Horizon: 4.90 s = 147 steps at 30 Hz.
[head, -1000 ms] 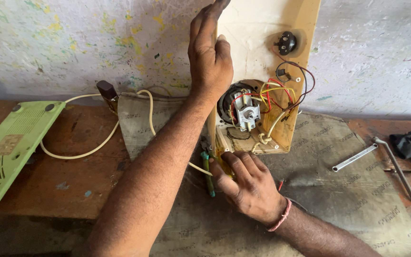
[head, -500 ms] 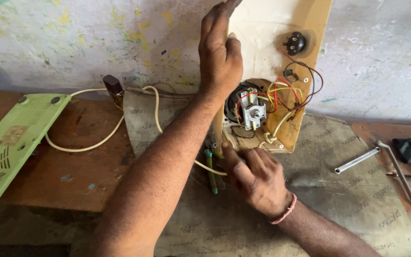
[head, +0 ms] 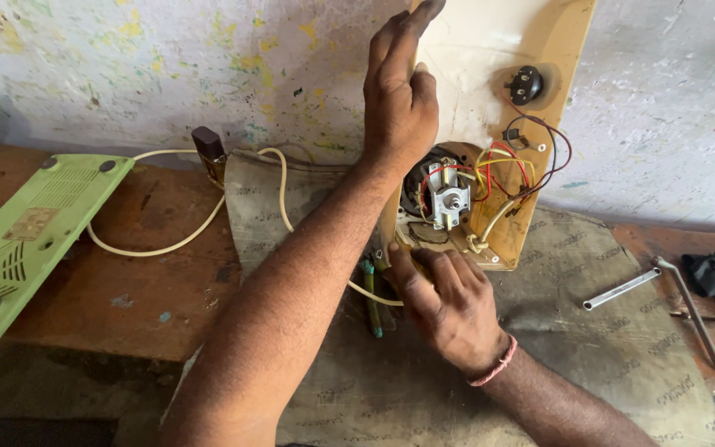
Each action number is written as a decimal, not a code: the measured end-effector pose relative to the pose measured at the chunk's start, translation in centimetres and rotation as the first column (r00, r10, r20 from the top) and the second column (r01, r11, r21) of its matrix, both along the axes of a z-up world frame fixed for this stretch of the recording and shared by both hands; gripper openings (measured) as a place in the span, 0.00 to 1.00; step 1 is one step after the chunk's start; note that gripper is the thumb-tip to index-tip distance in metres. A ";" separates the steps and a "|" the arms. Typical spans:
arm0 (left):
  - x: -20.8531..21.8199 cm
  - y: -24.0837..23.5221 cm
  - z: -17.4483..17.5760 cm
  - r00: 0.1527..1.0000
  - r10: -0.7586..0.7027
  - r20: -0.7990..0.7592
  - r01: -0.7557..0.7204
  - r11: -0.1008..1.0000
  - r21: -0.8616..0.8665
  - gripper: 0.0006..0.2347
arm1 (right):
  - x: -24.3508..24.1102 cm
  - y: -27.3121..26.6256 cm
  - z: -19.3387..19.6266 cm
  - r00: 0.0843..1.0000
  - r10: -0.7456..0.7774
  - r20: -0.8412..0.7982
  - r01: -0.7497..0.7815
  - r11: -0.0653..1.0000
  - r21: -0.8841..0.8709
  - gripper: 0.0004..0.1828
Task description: The person repairs an electrical blender by stripping and connecting internal wires using pliers, manipulating the motor assembly, and using a screwdriver and wrench to adjust components before reassembling the plastic housing.
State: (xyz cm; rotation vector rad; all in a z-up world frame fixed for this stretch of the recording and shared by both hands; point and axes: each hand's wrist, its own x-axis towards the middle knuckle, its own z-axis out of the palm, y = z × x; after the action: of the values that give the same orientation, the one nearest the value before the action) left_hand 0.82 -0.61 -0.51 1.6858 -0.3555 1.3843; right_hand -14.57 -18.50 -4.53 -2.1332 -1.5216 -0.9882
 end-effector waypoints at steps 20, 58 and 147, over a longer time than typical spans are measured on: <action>0.0 -0.2 0.0 1.000 -0.006 0.004 0.007 0.999 -0.037 0.30 | -0.4 0.5 -0.1 0.986 0.153 -0.063 -0.148 0.986 0.079 0.31; -0.6 -0.3 0.3 0.999 0.012 -0.040 -0.016 0.996 -0.089 0.32 | -0.3 0.5 -1.4 0.985 0.141 -0.097 -0.147 0.987 -0.060 0.26; -11.6 3.8 -12.1 0.403 -0.843 -0.356 0.352 0.502 -0.790 0.32 | 10.4 -8.8 1.0 0.829 -0.426 -0.361 0.403 0.904 -0.142 0.08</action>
State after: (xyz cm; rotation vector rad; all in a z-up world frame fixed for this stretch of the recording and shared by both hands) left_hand -10.74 3.15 -12.63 1.1586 -0.0487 0.0896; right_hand -4.16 -27.30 -3.56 -2.5775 -0.9273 -0.5871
